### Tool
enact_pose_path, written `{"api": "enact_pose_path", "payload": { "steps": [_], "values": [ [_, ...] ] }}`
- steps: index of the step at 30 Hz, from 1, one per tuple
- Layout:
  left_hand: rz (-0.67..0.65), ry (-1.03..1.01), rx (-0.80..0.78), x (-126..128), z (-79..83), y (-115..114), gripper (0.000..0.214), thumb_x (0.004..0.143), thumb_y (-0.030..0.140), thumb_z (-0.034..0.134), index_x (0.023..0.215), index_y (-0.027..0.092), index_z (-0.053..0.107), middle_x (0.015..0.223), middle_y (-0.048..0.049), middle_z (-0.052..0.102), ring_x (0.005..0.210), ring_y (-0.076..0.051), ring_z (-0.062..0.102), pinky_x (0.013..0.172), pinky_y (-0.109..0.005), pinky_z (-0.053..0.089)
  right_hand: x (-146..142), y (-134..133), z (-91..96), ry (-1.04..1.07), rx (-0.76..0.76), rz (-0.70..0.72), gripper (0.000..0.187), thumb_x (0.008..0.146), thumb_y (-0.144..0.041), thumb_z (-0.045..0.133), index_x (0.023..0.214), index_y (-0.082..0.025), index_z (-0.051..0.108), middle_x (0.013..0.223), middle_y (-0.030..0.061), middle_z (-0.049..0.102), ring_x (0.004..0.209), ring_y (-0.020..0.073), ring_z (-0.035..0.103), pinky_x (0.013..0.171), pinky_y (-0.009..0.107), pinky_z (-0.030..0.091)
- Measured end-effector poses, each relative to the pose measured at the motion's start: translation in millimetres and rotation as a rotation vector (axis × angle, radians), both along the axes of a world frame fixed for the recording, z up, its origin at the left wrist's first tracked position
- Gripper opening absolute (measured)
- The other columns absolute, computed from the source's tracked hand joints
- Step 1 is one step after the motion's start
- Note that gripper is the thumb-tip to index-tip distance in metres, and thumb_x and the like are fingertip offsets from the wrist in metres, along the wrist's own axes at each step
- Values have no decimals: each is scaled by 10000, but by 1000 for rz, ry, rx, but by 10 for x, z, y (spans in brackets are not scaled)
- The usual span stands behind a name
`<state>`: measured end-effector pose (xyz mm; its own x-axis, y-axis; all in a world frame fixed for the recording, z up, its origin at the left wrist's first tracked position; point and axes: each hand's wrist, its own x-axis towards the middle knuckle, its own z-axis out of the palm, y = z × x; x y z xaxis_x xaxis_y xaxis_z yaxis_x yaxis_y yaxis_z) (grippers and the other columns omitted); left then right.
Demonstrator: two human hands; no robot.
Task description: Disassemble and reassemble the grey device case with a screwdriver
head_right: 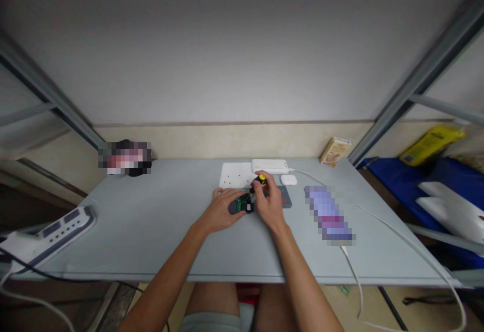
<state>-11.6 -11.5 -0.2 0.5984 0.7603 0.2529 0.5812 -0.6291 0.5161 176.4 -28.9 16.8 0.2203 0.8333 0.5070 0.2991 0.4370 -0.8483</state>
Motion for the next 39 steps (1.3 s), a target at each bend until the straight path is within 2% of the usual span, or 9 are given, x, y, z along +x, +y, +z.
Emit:
{"api": "enact_pose_path", "payload": {
  "steps": [5,8,12,15,20,23,28,34,39],
  "values": [
    [3,-2,4,8,-11,10,460,859,353,714,1291,268,582,1346,-74,649,1249,-276,559,1103,-488,288,-98,221,260,260,-70,348,286,866,-481,692,973,-264,538,969,38,693,902,202,657,866,384,524],
    [-2,-5,4,7,-24,13,477,868,359,705,1316,264,572,1353,-82,641,1264,-281,548,1116,-487,289,-173,310,269,440,-145,463,399,797,-507,757,905,-275,451,759,-31,599,660,156,578,673,315,496],
    [-23,1,0,3,-34,20,489,876,358,703,1334,273,556,1366,-70,631,1264,-274,546,1120,-490,301,-192,323,237,551,-151,425,380,850,-597,651,1007,-291,489,650,-67,400,511,126,368,516,269,357],
    [-33,-2,-1,7,-43,30,489,878,353,705,1337,278,554,1350,-65,636,1261,-268,543,1115,-473,325,-136,284,257,558,-163,397,397,897,-651,526,1012,-271,535,685,-27,437,571,153,442,563,306,416],
    [-62,-40,7,22,-67,51,482,880,347,715,1325,257,553,1341,-73,630,1251,-265,536,1101,-448,366,-72,235,271,576,-150,389,453,753,-559,780,839,-260,451,946,20,620,698,152,591,687,329,492],
    [-68,-39,11,25,-78,57,476,884,353,716,1316,240,553,1337,-79,628,1244,-267,535,1100,-453,370,-104,250,241,553,-145,365,502,761,-574,781,818,-271,385,706,-56,543,516,108,458,537,254,402],
    [-65,-43,-5,27,-85,60,498,871,356,739,1321,255,550,1309,-71,644,1231,-264,547,1100,-457,378,-148,277,250,556,-151,357,459,928,-722,417,954,-279,537,591,-65,371,473,130,364,480,270,366],
    [-59,-38,4,34,-81,64,496,880,370,729,1329,266,547,1350,-81,622,1271,-274,533,1112,-472,379,-84,254,248,580,-162,384,431,810,-647,686,873,-264,499,913,28,628,678,160,591,637,327,500],
    [-60,-26,6,35,-72,57,491,883,365,722,1331,273,544,1324,-68,634,1241,-266,547,1115,-470,377,-117,248,239,561,-138,413,480,783,-633,740,840,-281,419,607,-82,435,478,108,384,505,242,354]
  ]
}}
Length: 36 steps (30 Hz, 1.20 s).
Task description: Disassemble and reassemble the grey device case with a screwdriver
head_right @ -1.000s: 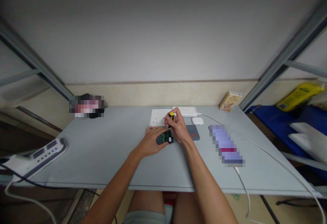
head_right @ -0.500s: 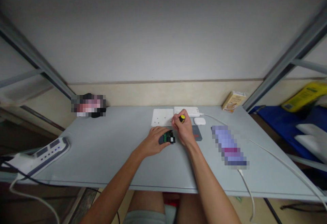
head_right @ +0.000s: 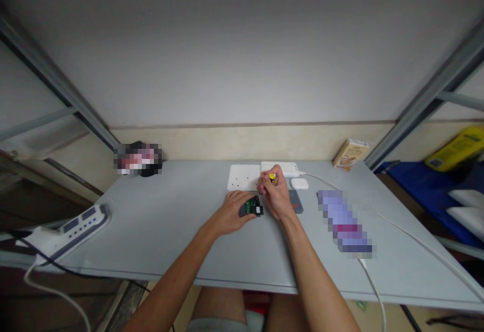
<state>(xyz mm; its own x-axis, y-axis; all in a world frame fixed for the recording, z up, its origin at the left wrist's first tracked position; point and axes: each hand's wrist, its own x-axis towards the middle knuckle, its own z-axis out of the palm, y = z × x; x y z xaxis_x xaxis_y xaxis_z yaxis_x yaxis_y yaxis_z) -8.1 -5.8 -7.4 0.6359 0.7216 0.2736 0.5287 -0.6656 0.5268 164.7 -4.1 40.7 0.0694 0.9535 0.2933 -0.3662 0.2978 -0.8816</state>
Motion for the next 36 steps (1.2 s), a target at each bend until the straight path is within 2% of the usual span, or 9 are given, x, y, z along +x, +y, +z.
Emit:
{"api": "enact_pose_path", "payload": {
  "steps": [3,6,12,16,19,22,27,33,36],
  "values": [
    [3,4,-4,0,8,0,493,879,359,724,1330,273,545,1316,-68,637,1236,-271,551,1111,-474,379,-51,7,12,22,15,51,438,837,-680,643,839,-272,485,573,-83,336,471,109,297,486,244,304],
    [1,3,0,3,20,-2,489,883,359,716,1330,265,544,1341,-75,624,1260,-273,541,1109,-473,385,-86,23,37,-1,-31,116,426,904,-671,535,871,-249,574,631,-36,428,537,135,405,541,286,388],
    [26,13,10,22,28,-6,485,873,379,715,1312,248,557,1327,-91,629,1277,-295,536,1123,-496,369,-96,70,135,-93,-42,187,454,751,-646,742,833,-239,558,978,48,630,757,189,640,712,364,524],
    [18,4,0,23,22,-6,506,882,376,706,1343,261,532,1337,-80,627,1270,-284,542,1111,-477,377,-55,93,132,-78,-33,152,515,706,-622,801,841,-270,449,693,-52,538,525,117,485,549,268,437],
    [1,-6,0,16,21,-8,515,877,360,720,1345,268,525,1340,-60,630,1252,-265,551,1105,-459,382,3,106,89,-39,-38,63,454,814,-703,644,890,-284,488,583,-82,353,469,116,339,480,253,352],
    [2,-15,4,11,19,-7,503,876,345,730,1332,262,532,1338,-55,633,1247,-256,552,1111,-450,376,69,101,65,-18,-66,71,442,889,-704,513,925,-266,562,647,-31,427,546,150,437,543,306,428],
    [5,-10,-5,15,22,3,495,864,356,744,1313,265,557,1341,-70,629,1252,-271,548,1100,-466,386,100,55,62,-2,-61,109,464,734,-626,770,851,-260,510,867,18,590,668,162,553,637,332,482],
    [7,-22,0,16,48,-9,362,865,363,749,1179,248,611,1253,-60,669,1191,-258,582,1077,-446,397,15,81,55,96,-8,63,415,833,-629,685,833,-278,464,579,-87,312,456,106,307,473,237,313],
    [5,-41,19,14,32,-7,279,862,354,755,1077,231,627,1246,-53,674,1187,-247,586,1069,-431,396,33,101,57,135,-51,71,381,874,-642,613,897,-266,560,628,-50,393,511,127,401,500,267,379]
  ]
}}
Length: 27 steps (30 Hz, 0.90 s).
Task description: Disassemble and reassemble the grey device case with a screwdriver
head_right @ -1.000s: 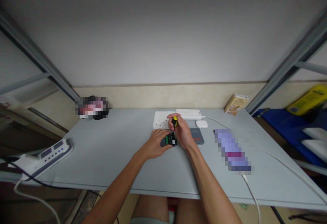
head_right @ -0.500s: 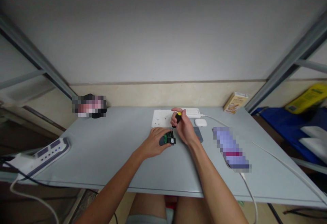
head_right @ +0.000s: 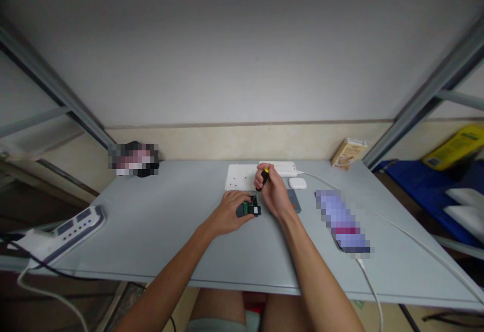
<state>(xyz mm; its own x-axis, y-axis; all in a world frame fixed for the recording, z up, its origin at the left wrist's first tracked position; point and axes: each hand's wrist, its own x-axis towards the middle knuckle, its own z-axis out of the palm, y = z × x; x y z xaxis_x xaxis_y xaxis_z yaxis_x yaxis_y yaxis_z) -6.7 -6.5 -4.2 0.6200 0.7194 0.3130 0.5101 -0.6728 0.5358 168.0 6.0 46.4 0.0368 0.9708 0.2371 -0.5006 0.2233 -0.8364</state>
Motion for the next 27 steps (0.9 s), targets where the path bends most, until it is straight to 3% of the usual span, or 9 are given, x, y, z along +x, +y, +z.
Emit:
{"api": "enact_pose_path", "payload": {
  "steps": [3,6,10,12,15,21,23,25,27],
  "values": [
    [-5,0,19,-3,-32,10,236,866,347,746,1039,230,637,1278,-57,663,1211,-245,575,1075,-433,389,53,0,-6,9,-22,-16,391,790,-592,743,814,-245,565,780,4,552,642,145,535,598,295,471],
    [-7,-6,30,-2,-55,16,219,866,346,742,1023,229,643,1265,-67,668,1208,-249,576,1065,-434,395,74,-9,-24,17,-39,-6,449,723,-579,817,755,-237,528,876,6,623,665,129,564,640,282,487],
    [-2,-28,46,5,-61,11,231,855,341,757,1007,223,631,1225,-65,682,1177,-246,587,1046,-432,407,24,-14,-45,45,-2,16,449,761,-552,806,711,-235,493,589,-71,411,472,72,359,483,210,336],
    [-3,-33,49,7,-60,8,226,853,338,760,991,222,624,1219,-62,683,1170,-245,590,1041,-434,409,-5,-16,-36,78,2,32,430,803,-628,726,745,-245,539,569,-74,343,458,79,299,462,219,303],
    [-9,-40,52,7,-65,10,221,855,341,756,985,224,620,1217,-61,683,1176,-246,591,1042,-436,409,-16,-29,-3,75,-33,52,398,849,-643,658,829,-249,611,628,-38,434,525,109,401,513,253,373],
    [-16,-38,73,2,-96,27,229,858,345,753,992,214,622,1222,-64,681,1184,-242,586,1050,-430,403,31,-50,-22,40,-39,7,430,733,-521,837,746,-231,521,897,-5,627,681,114,576,616,253,445],
    [-17,-31,72,1,-95,26,231,860,349,752,997,214,624,1232,-62,677,1179,-236,586,1050,-428,403,26,-39,-52,37,-31,-3,455,738,-494,845,720,-230,475,741,-39,581,557,84,501,540,226,390],
    [-14,-24,65,2,-85,22,230,860,344,751,1002,215,625,1228,-59,678,1171,-231,587,1045,-425,405,8,-22,-71,40,-9,-19,444,781,-530,799,715,-236,472,571,-78,411,449,69,346,466,212,306],
    [-10,-23,61,4,-72,18,230,857,338,755,1003,216,625,1212,-55,683,1166,-230,589,1040,-424,408,-10,-6,-70,67,-7,-4,414,836,-626,693,766,-249,537,548,-83,325,437,79,285,448,218,289]
  ]
}}
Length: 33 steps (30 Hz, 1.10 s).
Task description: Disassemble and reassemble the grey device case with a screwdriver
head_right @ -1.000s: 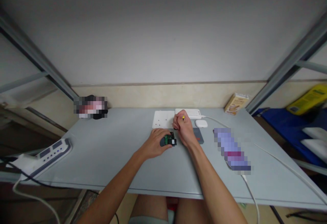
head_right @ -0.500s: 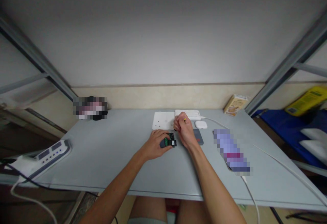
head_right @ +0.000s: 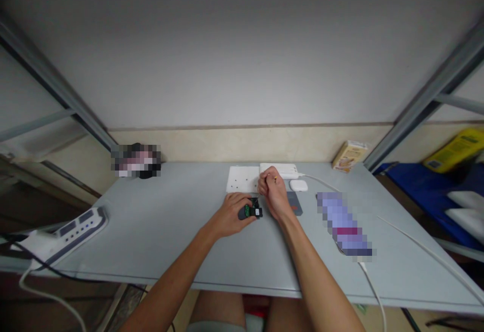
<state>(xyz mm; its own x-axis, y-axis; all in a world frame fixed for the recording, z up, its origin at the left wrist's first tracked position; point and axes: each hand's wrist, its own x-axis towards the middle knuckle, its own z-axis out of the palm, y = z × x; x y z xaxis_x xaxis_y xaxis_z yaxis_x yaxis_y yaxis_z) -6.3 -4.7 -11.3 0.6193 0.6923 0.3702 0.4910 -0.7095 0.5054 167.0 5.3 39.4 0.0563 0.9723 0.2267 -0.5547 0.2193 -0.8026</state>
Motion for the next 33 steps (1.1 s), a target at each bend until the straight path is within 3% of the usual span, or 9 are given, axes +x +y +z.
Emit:
{"api": "enact_pose_path", "payload": {
  "steps": [3,9,11,15,18,23,26,30,33],
  "values": [
    [-2,-9,-3,3,16,-4,229,856,338,757,999,217,626,1207,-60,686,1169,-237,591,1039,-425,413,1,8,25,43,-39,49,392,877,-638,622,865,-247,622,620,-47,425,504,97,398,507,245,380],
    [0,-11,0,-2,-3,-1,222,864,352,746,1005,220,636,1235,-71,680,1196,-249,587,1054,-440,412,69,-16,26,20,-50,4,387,732,-514,833,802,-251,558,953,2,644,733,136,603,630,274,461],
    [-2,-7,2,-2,-11,2,226,863,352,746,1011,222,635,1244,-70,677,1193,-248,589,1056,-444,409,70,-16,16,16,-29,3,410,727,-487,850,786,-258,515,836,-28,622,644,114,557,579,249,416],
    [-3,-1,-1,1,-5,4,222,863,349,745,1005,222,631,1240,-71,676,1189,-247,588,1052,-439,415,18,-8,30,8,17,-1,355,815,-582,739,841,-283,549,594,-71,391,495,102,371,505,238,334],
    [-9,8,-4,1,11,-1,218,867,359,739,995,222,628,1250,-72,671,1195,-246,585,1054,-437,417,-12,-18,57,-15,-4,29,358,850,-619,670,906,-271,611,657,-37,446,566,128,439,550,270,398],
    [-6,7,1,1,30,-9,212,876,363,731,984,217,622,1222,-73,678,1190,-247,590,1043,-423,426,10,-54,57,-52,-12,33,379,735,-535,827,826,-243,604,866,1,602,730,137,576,672,280,464],
    [-6,6,-8,4,33,-11,210,871,358,735,980,218,622,1195,-69,687,1181,-246,596,1044,-423,425,25,-57,43,-61,-10,12,422,710,-494,863,804,-255,529,898,-12,641,685,126,582,621,264,442],
    [-6,2,-15,5,37,-12,215,866,348,740,993,221,622,1253,-73,674,1189,-249,592,1053,-437,420,6,-34,47,-52,27,-45,416,783,-530,796,768,-263,478,585,-76,431,469,93,349,482,229,313],
    [-8,9,-14,1,38,-12,211,868,350,738,993,223,625,1260,-70,671,1198,-246,587,1058,-439,418,-15,-26,67,-38,-1,-21,377,856,-639,651,839,-270,576,605,-50,411,513,120,401,506,258,382]
  ]
}}
